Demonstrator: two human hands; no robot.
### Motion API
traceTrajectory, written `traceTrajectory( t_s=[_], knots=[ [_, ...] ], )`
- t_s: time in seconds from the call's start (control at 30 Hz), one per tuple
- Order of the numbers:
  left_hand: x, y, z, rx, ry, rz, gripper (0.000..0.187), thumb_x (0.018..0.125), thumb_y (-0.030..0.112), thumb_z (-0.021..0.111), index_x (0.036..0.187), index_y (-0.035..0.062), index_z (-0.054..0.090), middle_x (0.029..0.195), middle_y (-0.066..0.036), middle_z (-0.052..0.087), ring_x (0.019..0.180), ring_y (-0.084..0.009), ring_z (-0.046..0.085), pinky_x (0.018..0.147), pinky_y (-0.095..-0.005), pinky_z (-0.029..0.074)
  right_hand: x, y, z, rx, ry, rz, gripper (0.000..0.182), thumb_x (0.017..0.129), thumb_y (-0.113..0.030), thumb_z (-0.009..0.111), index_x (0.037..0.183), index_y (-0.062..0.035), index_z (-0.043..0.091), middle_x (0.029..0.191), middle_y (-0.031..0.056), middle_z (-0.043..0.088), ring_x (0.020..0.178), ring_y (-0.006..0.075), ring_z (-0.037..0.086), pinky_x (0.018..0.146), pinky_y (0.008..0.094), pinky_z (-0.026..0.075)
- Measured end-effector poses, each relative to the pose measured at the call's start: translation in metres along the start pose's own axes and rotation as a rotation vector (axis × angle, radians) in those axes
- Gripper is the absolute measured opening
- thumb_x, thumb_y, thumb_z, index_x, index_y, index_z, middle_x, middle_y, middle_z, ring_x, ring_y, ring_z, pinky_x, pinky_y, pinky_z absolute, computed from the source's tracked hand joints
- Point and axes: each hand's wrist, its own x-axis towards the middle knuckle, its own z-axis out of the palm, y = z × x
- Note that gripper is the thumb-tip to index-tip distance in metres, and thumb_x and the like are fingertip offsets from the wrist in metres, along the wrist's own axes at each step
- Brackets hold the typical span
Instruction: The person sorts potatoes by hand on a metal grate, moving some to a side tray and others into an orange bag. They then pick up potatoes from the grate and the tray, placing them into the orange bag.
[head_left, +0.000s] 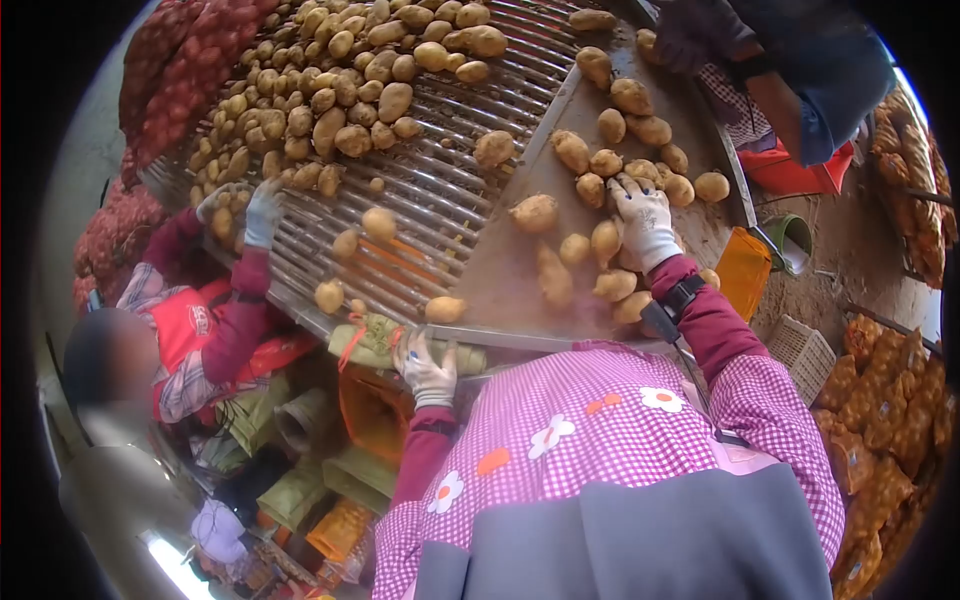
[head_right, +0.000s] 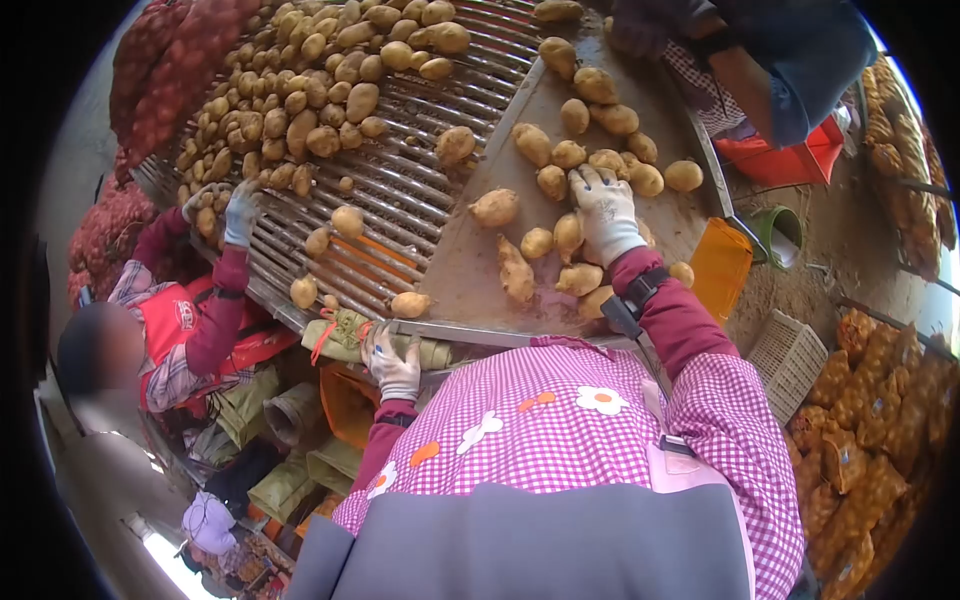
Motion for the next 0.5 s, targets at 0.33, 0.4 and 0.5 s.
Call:
traceTrajectory(
  t_s=[0.33, 0.4, 0.5],
  knots=[
    [0.113, 0.067, 0.012, -0.187, -0.411, -0.172, 0.046, 0.085, 0.026, 0.079, 0.126, 0.0074, 0.069, 0.119, -0.019, 0.072, 0.116, -0.0406, 0.066, 0.099, -0.0472, 0.052, 0.013, 0.002, -0.018, 0.122, -0.086, 0.116, 0.027, 0.084, -0.021, 0.075, 0.110, -0.0131, 0.071, 0.111, 0.0086, 0.069, 0.105, 0.0311, 0.068, 0.088, 0.0460, 0.056],
    [0.124, 0.089, 0.006, -0.459, -0.403, -0.206, 0.039, 0.090, 0.018, 0.077, 0.125, 0.0036, 0.069, 0.117, -0.018, 0.075, 0.105, -0.0334, 0.072, 0.097, -0.0415, 0.055, -0.002, -0.021, -0.028, 0.224, -0.027, 0.029, 0.029, 0.085, -0.023, 0.074, 0.111, -0.0126, 0.071, 0.112, 0.0083, 0.069, 0.105, 0.0305, 0.068, 0.087, 0.0459, 0.056],
    [0.114, 0.090, 0.050, -0.821, -0.327, -0.166, 0.028, 0.098, 0.009, 0.072, 0.125, 0.0008, 0.067, 0.110, -0.007, 0.075, 0.091, -0.0191, 0.072, 0.086, -0.0316, 0.058, -0.031, -0.051, -0.022, 0.269, -0.472, -0.231, 0.037, 0.084, -0.022, 0.074, 0.119, -0.0109, 0.069, 0.120, 0.0097, 0.068, 0.105, 0.0303, 0.070, 0.083, 0.0452, 0.058]
  ],
)
